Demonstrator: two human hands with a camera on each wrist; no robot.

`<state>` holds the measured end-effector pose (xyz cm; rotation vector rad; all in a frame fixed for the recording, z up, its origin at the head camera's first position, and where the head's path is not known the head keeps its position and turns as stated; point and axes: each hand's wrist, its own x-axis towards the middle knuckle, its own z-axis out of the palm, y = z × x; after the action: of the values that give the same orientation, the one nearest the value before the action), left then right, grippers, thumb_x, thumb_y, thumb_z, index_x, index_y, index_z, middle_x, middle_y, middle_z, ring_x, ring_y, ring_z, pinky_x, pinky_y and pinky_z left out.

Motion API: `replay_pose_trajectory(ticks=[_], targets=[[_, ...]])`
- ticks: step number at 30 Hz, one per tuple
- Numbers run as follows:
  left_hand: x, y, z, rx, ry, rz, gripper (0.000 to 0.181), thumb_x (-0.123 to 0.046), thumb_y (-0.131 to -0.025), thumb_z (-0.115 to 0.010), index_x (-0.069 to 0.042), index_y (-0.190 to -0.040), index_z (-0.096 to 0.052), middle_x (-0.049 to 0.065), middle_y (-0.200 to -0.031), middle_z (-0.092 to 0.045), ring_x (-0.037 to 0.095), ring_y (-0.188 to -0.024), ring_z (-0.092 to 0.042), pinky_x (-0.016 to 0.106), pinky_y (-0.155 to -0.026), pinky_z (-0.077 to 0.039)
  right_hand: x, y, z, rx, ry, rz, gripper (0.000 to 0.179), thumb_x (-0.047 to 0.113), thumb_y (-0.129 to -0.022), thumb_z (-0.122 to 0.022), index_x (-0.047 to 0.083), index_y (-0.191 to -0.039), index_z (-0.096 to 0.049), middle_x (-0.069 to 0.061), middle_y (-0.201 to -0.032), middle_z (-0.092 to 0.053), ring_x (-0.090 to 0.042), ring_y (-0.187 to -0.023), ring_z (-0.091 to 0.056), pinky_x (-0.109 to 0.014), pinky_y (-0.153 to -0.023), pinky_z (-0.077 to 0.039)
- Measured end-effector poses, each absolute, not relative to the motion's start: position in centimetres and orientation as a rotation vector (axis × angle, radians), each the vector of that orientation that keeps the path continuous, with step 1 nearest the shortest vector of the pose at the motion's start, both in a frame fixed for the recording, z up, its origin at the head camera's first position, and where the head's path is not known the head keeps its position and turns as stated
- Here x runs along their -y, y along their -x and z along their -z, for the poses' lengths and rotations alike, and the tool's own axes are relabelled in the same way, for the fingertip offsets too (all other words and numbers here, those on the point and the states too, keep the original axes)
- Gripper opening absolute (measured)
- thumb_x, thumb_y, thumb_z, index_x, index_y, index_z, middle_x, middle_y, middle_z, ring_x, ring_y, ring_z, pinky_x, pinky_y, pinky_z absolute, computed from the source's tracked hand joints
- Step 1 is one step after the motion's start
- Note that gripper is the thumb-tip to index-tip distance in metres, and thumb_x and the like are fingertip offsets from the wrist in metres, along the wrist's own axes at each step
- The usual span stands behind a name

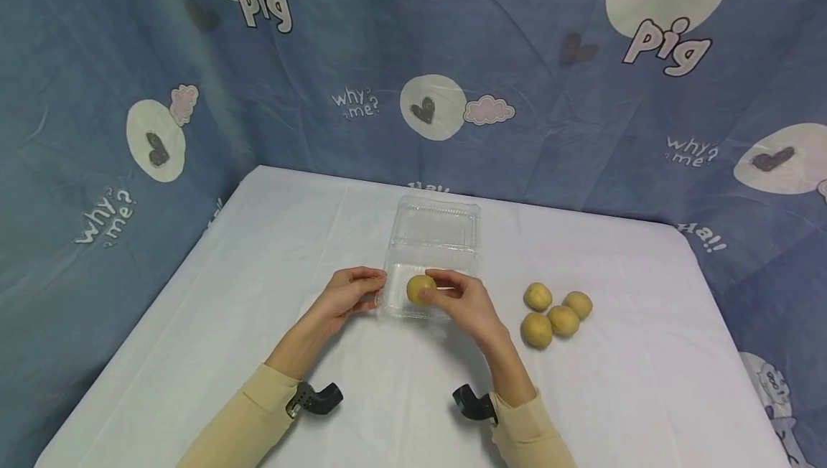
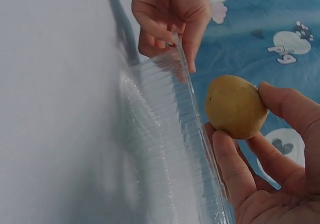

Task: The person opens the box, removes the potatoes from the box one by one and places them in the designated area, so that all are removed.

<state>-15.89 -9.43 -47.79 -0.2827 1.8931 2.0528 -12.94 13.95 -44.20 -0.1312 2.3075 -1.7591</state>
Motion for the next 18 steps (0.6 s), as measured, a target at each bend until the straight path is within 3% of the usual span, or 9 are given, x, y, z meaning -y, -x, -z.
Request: replay_pose_trajectory(ticks=[18], targets=[[9.5, 16.0, 48.0, -1.866, 0.278, -2.064, 0.031, -0.011, -0.093, -0.069, 0.006, -0.118, -0.063, 0.009, -0.100, -0.063, 0.015, -0.082, -0.060, 0.026, -0.069, -0.058, -15.2, 12.0, 44.1, -2.298, 0.127, 1.768, 0.048, 0.026, -0.088, -0.076, 0.007, -0.130, -0.063, -0.010, -0.124, -0.062, -0.023, -0.109, -0.062, -0.035, -0.091, -0.049]])
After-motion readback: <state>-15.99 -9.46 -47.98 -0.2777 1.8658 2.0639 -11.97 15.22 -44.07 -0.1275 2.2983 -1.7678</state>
